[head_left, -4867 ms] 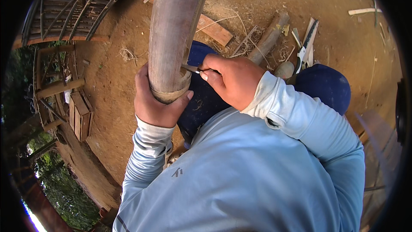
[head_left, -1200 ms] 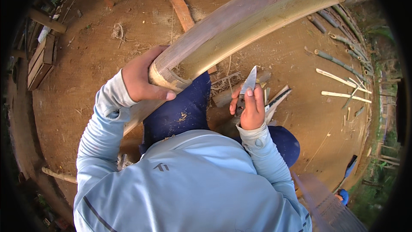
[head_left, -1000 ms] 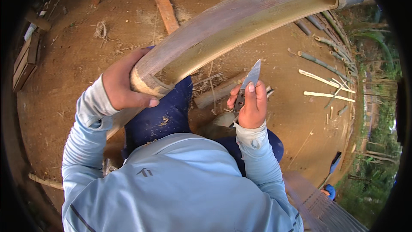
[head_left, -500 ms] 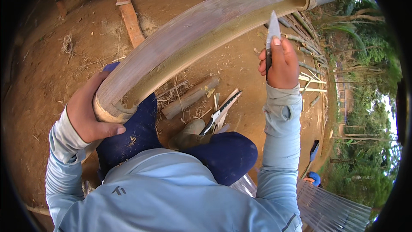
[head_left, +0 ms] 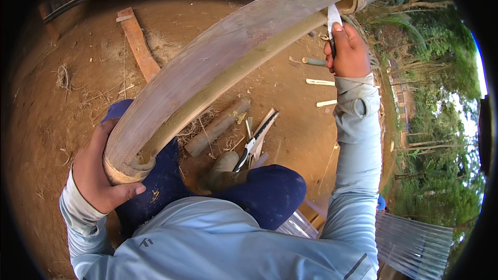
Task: The person is seated on the ground, holding a long bamboo pole between their legs. They use a knife to scrape and carve the surface of the bamboo, removing thin strips of material. The person rotates the pole to work on different sections.
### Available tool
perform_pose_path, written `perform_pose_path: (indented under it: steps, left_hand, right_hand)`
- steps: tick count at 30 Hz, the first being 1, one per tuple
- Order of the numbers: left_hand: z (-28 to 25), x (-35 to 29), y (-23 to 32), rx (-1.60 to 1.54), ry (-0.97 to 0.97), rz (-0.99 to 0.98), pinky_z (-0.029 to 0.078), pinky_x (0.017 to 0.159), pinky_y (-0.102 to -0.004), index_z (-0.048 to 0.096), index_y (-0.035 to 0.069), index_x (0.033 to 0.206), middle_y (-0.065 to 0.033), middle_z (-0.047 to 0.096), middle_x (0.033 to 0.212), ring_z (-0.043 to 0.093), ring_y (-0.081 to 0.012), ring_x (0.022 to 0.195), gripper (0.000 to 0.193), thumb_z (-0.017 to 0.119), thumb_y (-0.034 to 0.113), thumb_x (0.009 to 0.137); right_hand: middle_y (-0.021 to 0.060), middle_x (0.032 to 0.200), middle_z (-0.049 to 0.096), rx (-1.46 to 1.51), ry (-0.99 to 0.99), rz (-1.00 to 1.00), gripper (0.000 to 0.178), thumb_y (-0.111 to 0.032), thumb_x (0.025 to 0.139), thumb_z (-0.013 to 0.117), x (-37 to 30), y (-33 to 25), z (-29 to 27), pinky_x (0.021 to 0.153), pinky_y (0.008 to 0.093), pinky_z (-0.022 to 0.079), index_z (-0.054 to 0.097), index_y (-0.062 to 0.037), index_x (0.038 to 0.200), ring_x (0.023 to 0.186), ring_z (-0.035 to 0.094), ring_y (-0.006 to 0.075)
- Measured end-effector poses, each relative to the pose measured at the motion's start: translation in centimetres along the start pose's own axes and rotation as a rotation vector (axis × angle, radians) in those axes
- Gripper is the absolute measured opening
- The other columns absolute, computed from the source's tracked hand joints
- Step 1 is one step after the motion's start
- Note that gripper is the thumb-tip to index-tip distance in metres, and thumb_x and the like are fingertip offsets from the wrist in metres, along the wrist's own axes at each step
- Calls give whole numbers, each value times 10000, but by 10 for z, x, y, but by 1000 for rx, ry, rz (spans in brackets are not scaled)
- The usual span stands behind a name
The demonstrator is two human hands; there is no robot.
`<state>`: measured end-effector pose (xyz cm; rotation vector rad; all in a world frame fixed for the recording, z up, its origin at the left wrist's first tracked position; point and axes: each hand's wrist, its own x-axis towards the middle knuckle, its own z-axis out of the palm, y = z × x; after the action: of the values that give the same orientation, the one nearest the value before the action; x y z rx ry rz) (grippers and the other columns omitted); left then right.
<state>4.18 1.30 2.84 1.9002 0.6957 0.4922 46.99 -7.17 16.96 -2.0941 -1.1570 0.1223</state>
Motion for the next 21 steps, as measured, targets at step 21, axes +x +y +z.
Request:
perform_pose_path:
  steps: [21]
  left_hand:
    - [-4,0,-11,-15,-28,3,474,1048,-412,390,-99,1435,-260,620,1305,639,-392,1231,1099,919,455,647]
  right_hand:
    - [60,628,591,-350,-195,-99,375,-359,1083,480,-17,-10,20,555,369,438,606,-64,888,580,575,197]
